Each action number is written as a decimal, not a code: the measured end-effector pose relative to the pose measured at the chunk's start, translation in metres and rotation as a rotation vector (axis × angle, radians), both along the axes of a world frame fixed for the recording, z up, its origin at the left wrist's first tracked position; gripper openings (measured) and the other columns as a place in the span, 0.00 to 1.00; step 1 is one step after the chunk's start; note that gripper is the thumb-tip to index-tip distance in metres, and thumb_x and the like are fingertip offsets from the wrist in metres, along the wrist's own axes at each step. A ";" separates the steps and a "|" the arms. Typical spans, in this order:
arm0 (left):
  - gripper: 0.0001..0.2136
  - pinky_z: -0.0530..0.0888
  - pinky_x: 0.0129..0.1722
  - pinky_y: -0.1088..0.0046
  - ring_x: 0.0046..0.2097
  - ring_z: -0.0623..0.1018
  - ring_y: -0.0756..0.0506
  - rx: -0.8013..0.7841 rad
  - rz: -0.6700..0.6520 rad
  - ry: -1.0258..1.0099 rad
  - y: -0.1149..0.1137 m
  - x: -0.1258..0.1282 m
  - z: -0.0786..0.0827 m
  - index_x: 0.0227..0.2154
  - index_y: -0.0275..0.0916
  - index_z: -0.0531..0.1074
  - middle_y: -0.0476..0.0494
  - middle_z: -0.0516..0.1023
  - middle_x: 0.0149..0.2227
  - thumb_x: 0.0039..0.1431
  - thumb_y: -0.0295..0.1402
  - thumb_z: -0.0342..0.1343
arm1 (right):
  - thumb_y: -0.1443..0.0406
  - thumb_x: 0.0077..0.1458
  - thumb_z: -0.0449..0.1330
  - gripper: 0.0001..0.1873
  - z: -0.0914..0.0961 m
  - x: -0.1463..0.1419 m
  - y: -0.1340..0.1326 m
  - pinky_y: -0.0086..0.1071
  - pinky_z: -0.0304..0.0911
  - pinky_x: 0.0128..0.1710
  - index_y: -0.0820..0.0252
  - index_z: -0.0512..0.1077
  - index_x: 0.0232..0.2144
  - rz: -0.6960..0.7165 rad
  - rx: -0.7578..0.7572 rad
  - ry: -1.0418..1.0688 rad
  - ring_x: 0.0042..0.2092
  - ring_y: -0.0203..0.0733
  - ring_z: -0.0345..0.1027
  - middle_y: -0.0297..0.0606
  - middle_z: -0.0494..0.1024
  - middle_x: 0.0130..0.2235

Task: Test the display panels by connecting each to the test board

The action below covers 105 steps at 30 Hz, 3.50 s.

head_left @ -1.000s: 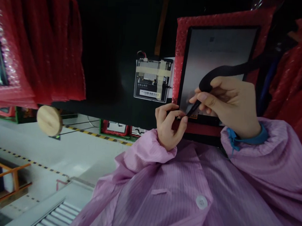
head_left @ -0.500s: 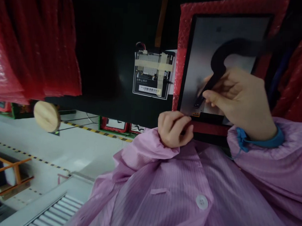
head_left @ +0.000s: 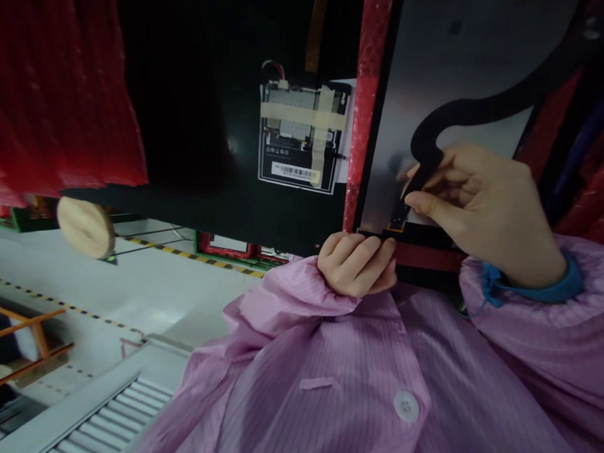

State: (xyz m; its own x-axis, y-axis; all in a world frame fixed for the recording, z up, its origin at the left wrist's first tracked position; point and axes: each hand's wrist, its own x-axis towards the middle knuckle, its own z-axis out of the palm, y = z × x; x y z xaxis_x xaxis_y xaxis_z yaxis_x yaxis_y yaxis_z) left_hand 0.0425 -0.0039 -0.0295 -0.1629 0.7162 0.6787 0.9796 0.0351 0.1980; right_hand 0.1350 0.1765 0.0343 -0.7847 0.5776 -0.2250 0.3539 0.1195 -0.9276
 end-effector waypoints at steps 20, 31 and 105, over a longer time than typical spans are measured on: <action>0.08 0.70 0.27 0.71 0.27 0.73 0.49 0.082 -0.048 -0.041 0.009 -0.002 0.007 0.32 0.38 0.79 0.49 0.78 0.27 0.57 0.29 0.54 | 0.70 0.52 0.68 0.12 0.000 -0.001 0.000 0.38 0.75 0.34 0.54 0.74 0.38 0.015 0.102 0.010 0.33 0.41 0.77 0.31 0.79 0.33; 0.09 0.69 0.28 0.71 0.28 0.72 0.49 0.075 -0.051 -0.047 0.009 -0.002 0.008 0.33 0.37 0.79 0.48 0.77 0.27 0.57 0.29 0.53 | 0.71 0.52 0.68 0.11 0.000 -0.002 0.002 0.35 0.74 0.34 0.56 0.74 0.37 0.038 0.159 0.014 0.32 0.37 0.76 0.31 0.79 0.32; 0.12 0.73 0.32 0.70 0.30 0.77 0.48 -0.004 -0.078 0.021 0.005 -0.007 0.008 0.42 0.37 0.80 0.46 0.79 0.29 0.62 0.31 0.53 | 0.69 0.69 0.48 0.26 -0.011 0.038 -0.005 0.49 0.60 0.63 0.44 0.63 0.65 0.542 0.962 -0.107 0.70 0.53 0.55 0.28 0.62 0.68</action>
State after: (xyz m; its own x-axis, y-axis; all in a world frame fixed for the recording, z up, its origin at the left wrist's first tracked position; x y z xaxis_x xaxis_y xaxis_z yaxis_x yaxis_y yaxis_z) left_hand 0.0351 0.0009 -0.0215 -0.0922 0.7289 0.6783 0.9833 -0.0406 0.1774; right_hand 0.1726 0.1719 0.0234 -0.9897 0.1337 0.0509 0.1094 0.9366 -0.3328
